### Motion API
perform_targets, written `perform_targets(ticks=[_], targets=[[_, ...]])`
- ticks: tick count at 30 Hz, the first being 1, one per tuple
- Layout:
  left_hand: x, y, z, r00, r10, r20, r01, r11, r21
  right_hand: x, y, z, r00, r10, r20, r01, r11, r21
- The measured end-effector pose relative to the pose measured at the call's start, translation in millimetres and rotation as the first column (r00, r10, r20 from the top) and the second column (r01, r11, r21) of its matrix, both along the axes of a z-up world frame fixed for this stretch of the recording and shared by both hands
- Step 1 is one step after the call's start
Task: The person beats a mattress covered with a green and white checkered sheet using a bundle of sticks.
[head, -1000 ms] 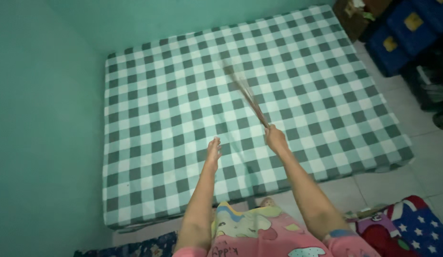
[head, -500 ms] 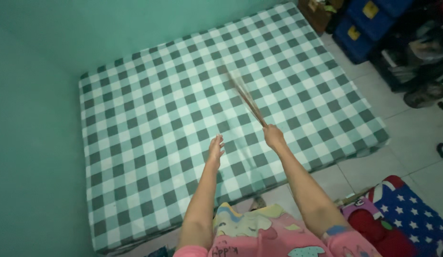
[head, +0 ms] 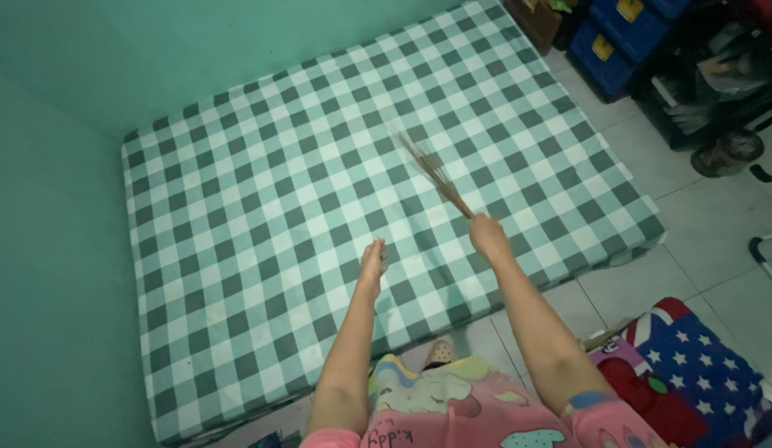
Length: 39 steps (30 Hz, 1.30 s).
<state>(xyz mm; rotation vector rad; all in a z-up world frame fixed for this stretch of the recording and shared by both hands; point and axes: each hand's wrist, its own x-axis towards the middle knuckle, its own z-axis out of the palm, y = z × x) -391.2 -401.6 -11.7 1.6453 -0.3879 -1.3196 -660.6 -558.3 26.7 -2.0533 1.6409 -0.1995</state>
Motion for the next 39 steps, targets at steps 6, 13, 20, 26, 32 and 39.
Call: perform_targets(ticks=[6,13,20,26,32,39], targets=[[-10,-8,-4,1.000,-0.006,0.000,0.006,1.000,0.030,17,21,67,0.931,-0.164,0.326,0.190,0.980,-0.051],[-19,-19,-7,0.999,-0.045,-0.015,0.045,0.999,-0.006,6,2,38,0.967,-0.149,0.205,0.161,0.986,-0.047],[-22,-17,-7,0.999,-0.009,-0.031,0.010,1.000,0.023,-2,12,53,0.968,-0.146,0.206,0.144,0.989,0.023],[-27,-13,-11,1.000,-0.022,0.002,0.022,1.000,0.015,10,10,118,0.845,-0.104,0.525,0.230,0.956,-0.181],[-16,-1,-11,0.997,-0.073,0.017,0.072,0.996,0.046,-9,3,27,0.975,-0.183,0.128,0.174,0.982,0.075],[-3,8,-13,0.996,-0.067,-0.052,0.069,0.997,0.025,42,58,91,0.936,-0.142,0.322,0.162,0.986,-0.038]])
